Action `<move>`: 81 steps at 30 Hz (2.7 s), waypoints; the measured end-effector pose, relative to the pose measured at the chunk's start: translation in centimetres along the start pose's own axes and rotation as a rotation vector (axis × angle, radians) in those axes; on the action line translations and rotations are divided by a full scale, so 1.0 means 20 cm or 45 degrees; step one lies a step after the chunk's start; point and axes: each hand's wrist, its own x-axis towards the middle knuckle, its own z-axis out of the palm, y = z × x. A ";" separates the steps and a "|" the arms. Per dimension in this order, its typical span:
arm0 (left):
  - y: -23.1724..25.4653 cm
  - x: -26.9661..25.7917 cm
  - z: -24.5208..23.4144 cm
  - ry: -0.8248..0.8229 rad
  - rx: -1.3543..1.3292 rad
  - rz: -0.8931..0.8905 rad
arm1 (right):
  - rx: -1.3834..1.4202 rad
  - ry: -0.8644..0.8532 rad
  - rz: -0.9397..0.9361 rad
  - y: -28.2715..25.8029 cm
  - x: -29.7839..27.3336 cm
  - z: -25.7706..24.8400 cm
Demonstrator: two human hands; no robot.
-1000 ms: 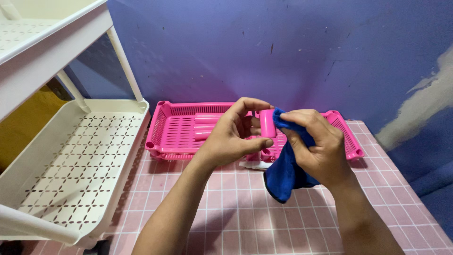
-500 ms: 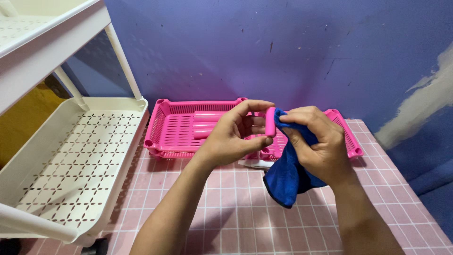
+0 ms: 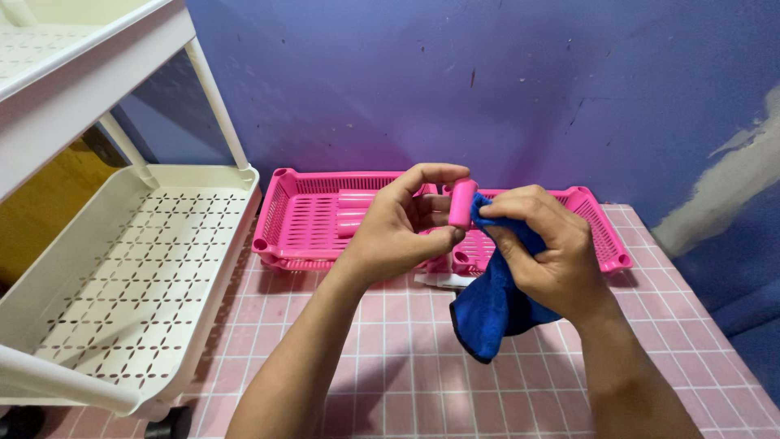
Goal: The person wipes pink plastic tubes with a blue cloth, then inserts them into holes on two pink plastic trays to form legs. The person continues inserting additional tubes into the trays, building a small stand-like structure.
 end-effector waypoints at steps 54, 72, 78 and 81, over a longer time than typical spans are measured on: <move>0.00 0.01 0.02 -0.087 -0.130 0.057 | 0.056 0.079 0.170 -0.01 -0.01 0.04; -0.03 0.00 -0.49 0.217 0.420 -0.464 | -0.209 -1.433 0.791 0.08 0.01 0.07; -0.07 -0.06 -0.58 -0.004 1.355 -0.757 | -0.343 -1.460 0.931 0.14 0.02 0.07; -0.09 -0.03 -0.62 -0.078 1.396 -0.773 | -0.314 -1.501 0.833 0.14 0.00 0.11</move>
